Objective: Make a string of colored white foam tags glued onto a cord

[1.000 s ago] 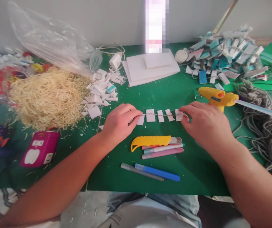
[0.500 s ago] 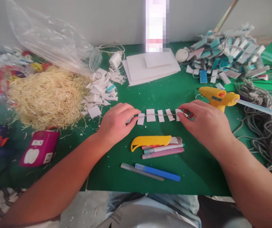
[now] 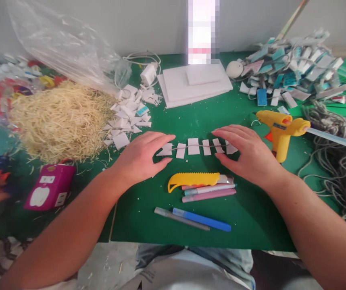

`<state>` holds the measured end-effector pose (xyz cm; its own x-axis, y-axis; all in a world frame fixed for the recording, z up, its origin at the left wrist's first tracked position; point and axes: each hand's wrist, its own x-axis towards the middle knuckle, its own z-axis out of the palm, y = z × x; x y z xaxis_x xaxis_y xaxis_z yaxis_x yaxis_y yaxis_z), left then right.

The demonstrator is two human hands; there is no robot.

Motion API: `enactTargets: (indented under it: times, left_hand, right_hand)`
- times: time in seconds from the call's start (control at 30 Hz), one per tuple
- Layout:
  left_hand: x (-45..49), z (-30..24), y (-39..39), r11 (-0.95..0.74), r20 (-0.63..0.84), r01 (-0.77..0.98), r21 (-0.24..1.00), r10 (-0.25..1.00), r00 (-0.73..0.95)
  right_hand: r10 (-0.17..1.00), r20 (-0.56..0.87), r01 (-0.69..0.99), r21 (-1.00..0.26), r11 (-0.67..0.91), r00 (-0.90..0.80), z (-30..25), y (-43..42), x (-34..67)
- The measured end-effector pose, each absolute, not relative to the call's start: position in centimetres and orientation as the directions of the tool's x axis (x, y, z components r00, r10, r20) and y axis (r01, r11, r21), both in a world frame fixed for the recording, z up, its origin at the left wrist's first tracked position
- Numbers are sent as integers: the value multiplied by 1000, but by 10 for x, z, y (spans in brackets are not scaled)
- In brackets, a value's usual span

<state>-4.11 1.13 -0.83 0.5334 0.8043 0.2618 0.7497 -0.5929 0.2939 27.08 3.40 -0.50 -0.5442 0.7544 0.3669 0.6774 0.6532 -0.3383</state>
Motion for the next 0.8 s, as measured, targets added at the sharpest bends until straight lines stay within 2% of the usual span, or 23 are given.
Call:
enactTargets:
  times: [0.2, 0.4, 0.8]
  left_hand:
    - [-39, -12, 13, -582, 234, 749, 316, 813, 534]
    - [-38, -13, 14, -612, 279, 730, 306, 790, 546]
    - [-38, -14, 14, -579, 252, 750, 322, 815, 521]
  right_hand:
    - [773, 311, 679, -369, 634, -553, -7, 37, 274]
    - [756, 313, 667, -357, 654, -575, -9, 38, 275]
    - [784, 322, 719, -318, 618, -531, -7, 35, 271]
